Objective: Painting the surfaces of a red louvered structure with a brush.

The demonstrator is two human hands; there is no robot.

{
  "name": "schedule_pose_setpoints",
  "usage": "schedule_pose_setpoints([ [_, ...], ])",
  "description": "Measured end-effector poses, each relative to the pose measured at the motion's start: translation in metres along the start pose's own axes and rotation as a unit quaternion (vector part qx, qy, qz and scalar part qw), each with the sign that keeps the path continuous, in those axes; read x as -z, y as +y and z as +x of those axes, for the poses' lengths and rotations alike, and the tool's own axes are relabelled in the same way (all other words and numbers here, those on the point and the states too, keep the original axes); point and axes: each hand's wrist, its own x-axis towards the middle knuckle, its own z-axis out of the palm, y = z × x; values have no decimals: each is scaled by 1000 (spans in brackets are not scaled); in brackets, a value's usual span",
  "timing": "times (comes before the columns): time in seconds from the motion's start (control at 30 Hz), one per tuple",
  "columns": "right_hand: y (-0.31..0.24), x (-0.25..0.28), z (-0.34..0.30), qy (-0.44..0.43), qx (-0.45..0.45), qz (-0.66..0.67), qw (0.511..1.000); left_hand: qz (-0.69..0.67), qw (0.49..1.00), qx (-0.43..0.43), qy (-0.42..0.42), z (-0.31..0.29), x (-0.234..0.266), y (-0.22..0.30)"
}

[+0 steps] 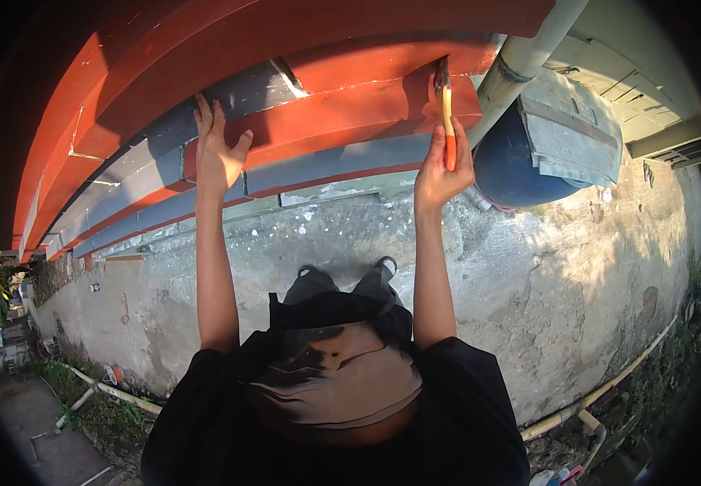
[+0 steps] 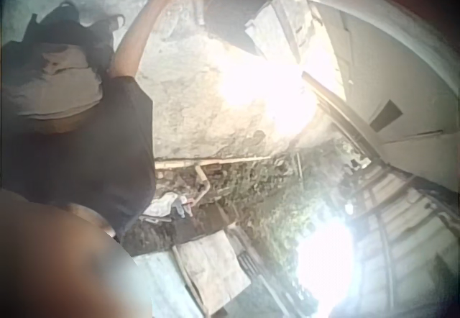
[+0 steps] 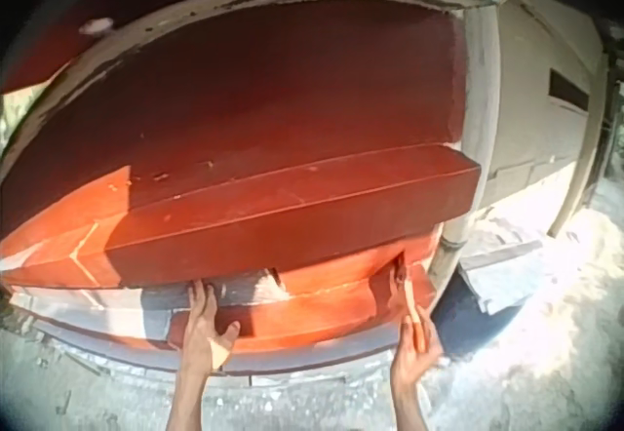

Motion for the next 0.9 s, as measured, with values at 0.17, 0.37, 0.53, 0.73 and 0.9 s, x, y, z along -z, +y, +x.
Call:
schedule_pose_setpoints([
  [0.17, -46, -41, -88, -210, 93, -15, 973, -60, 998, -15, 8, 1, 9, -9],
  [0.37, -83, -46, -134, -194, 167, -3, 967, -229, 959, 80, 143, -56, 48, -51],
  [0.53, -98, -47, -240, -449, 139, -18, 882, -238, 930, 268, 78, -207, 39, -174],
  [0.73, -9, -51, -338, -587, 126, -215, 771, -279, 827, 442, -206, -464, 17, -330],
  [0.9, 84, -36, -383, -684, 46, -365, 630, -303, 649, 683, -145, -680, 30, -360],
])
